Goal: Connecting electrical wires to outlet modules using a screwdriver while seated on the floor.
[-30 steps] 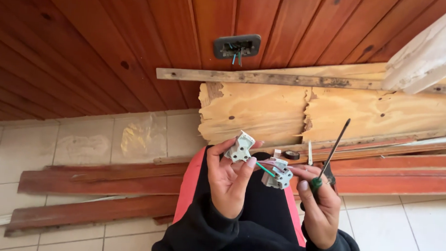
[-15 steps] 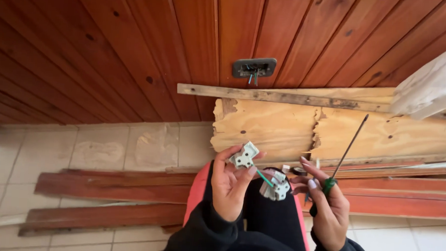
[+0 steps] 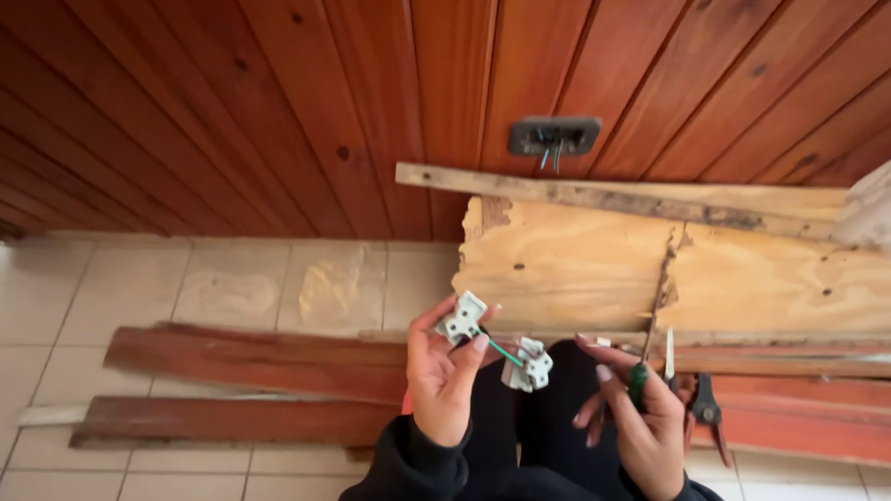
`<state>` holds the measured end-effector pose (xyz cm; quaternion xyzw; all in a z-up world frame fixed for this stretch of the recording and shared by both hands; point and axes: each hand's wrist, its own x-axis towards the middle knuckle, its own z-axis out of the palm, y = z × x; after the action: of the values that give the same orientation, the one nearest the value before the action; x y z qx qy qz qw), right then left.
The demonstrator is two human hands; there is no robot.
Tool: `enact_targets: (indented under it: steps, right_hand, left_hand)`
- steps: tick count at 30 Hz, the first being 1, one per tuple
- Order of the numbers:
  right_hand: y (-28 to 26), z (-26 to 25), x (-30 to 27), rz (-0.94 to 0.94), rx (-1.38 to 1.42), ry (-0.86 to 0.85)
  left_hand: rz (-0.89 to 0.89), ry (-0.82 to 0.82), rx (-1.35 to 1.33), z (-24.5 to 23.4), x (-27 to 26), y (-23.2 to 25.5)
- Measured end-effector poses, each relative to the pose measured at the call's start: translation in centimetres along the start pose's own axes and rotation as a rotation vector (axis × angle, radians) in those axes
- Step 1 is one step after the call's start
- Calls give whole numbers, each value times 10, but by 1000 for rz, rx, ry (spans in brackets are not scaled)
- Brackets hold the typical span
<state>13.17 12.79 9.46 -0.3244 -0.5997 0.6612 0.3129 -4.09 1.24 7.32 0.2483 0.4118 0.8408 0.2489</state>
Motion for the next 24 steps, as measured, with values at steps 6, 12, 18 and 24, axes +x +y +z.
enact_targets:
  steps: [6,12,18,24]
  right_hand:
    - [11,-7,-19,59,-35,40]
    - [21,-16,-37,43,-50,93]
    - [20,-18,-39,-72,-4,167]
    - [36,-23,-40,3,167,230]
  left_hand:
    - [-105,-4,-71,-7,-13,-6]
    - [-109,-52,-93,-6,-25,-15]
    - [-207,-214,-226,-13,-25,-15]
    - [-402,-303,-342,-27,-30,-15]
